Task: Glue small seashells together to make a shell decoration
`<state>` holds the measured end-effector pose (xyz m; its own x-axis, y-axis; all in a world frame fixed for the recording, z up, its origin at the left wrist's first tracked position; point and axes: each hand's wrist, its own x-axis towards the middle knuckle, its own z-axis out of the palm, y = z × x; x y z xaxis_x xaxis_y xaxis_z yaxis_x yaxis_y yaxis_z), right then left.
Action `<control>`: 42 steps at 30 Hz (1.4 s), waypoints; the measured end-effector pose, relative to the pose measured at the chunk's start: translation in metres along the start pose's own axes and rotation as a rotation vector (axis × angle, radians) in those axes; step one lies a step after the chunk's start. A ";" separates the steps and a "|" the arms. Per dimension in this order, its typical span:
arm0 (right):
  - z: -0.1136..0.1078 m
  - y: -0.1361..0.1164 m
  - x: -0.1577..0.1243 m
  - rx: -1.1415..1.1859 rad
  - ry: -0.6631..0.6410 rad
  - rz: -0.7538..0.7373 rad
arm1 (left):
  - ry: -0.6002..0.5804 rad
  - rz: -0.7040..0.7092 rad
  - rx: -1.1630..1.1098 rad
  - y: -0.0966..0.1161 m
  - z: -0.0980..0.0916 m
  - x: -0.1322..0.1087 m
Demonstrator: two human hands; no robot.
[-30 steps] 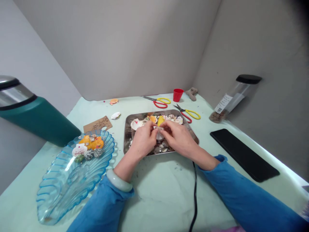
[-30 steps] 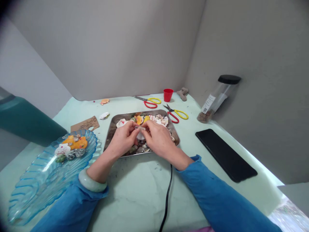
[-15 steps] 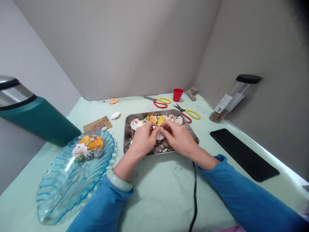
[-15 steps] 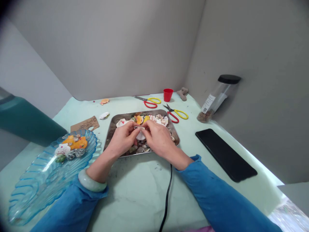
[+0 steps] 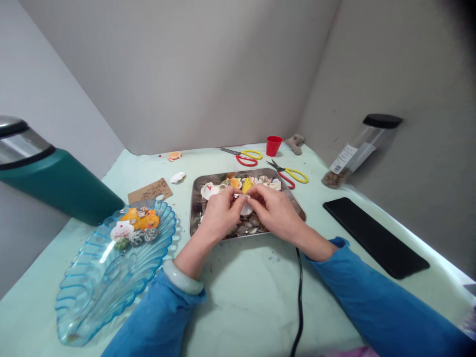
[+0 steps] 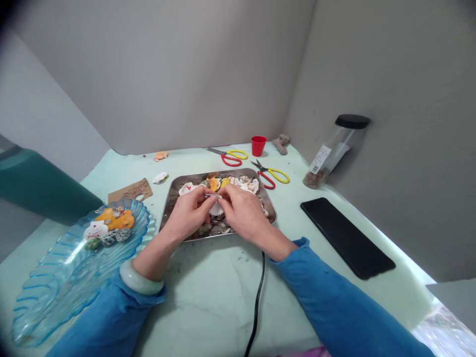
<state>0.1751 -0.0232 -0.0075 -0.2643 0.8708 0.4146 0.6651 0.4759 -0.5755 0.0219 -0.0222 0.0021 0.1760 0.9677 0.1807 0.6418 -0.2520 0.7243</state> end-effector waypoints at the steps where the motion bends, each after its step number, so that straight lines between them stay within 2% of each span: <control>1: 0.000 0.001 0.000 0.003 0.000 -0.005 | 0.001 0.004 -0.003 0.000 0.000 0.000; 21: -0.001 0.000 0.000 0.020 -0.001 -0.018 | 0.012 0.013 0.011 -0.001 0.000 0.000; 30: -0.002 -0.002 -0.001 0.033 0.026 0.004 | 0.065 -0.018 0.013 0.003 -0.002 0.000; 42: 0.000 0.001 -0.001 0.021 0.027 0.002 | 0.047 0.033 0.034 0.000 -0.002 0.000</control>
<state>0.1755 -0.0235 -0.0086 -0.2438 0.8680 0.4325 0.6504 0.4771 -0.5910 0.0208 -0.0224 0.0036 0.1629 0.9580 0.2358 0.6615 -0.2834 0.6944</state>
